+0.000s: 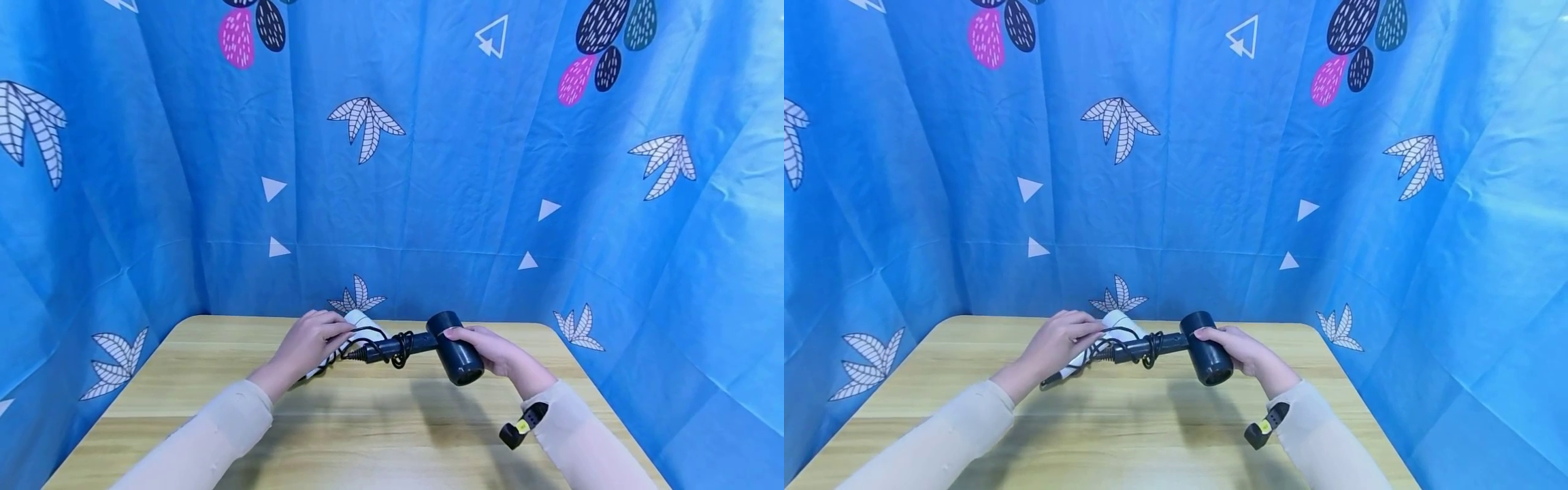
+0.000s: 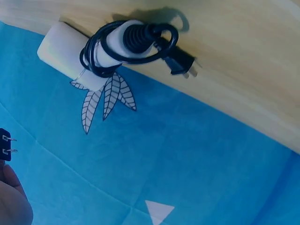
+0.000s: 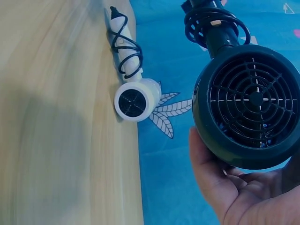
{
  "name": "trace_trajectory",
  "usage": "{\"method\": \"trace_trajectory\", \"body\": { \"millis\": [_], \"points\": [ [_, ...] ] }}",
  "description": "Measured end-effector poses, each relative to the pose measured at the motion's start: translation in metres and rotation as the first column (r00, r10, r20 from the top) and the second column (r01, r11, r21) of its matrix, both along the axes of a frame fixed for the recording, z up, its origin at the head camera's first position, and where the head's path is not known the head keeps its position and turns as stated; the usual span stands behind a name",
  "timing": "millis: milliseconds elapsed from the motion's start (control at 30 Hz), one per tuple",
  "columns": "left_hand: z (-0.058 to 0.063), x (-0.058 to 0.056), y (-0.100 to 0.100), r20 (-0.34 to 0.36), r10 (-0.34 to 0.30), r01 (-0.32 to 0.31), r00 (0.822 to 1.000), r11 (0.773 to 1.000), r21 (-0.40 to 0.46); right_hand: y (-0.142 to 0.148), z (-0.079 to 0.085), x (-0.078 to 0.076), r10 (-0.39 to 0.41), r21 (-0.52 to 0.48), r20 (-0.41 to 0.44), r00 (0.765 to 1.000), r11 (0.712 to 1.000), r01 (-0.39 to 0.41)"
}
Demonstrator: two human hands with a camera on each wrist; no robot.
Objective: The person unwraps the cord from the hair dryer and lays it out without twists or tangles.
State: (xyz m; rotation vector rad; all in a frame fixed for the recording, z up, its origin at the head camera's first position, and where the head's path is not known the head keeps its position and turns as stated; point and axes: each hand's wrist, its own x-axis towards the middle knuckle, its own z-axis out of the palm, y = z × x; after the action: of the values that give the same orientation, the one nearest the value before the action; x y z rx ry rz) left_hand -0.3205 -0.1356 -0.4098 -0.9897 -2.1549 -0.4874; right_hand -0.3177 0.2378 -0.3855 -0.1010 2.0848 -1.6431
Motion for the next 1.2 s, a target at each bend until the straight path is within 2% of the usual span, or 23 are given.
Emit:
{"method": "trace_trajectory", "body": {
  "millis": [133, 267, 533, 600, 900, 1200],
  "points": [
    [-0.007, 0.002, -0.001, 0.078, 0.034, -0.035, 0.996, 0.999, 0.001, 0.001, -0.002, 0.000, -0.005, -0.004, 0.002, 1.000, 1.000, 0.005],
    [-0.014, 0.003, -0.003, 0.152, 0.029, -0.031, 0.988, 0.999, 0.009, 0.002, -0.003, -0.001, -0.002, -0.010, 0.005, 1.000, 1.000, 0.002],
    [-0.023, 0.009, -0.004, 0.285, 0.060, -0.068, 0.957, 0.998, 0.018, 0.003, -0.003, 0.000, -0.001, -0.024, 0.009, 1.000, 1.000, 0.001],
    [-0.025, 0.009, -0.004, 0.298, 0.063, -0.071, 0.953, 0.997, 0.016, 0.003, -0.003, 0.000, -0.004, -0.026, 0.010, 1.000, 1.000, 0.004],
    [-0.032, 0.013, -0.004, 0.276, 0.026, -0.031, 0.961, 0.999, 0.014, 0.002, -0.001, 0.001, -0.007, -0.022, 0.009, 1.000, 1.000, 0.007],
    [-0.037, 0.019, -0.001, 0.348, 0.018, -0.027, 0.937, 0.999, 0.023, 0.000, -0.002, 0.001, -0.044, -0.025, -0.016, 0.999, 0.999, 0.043]
  ]
}}
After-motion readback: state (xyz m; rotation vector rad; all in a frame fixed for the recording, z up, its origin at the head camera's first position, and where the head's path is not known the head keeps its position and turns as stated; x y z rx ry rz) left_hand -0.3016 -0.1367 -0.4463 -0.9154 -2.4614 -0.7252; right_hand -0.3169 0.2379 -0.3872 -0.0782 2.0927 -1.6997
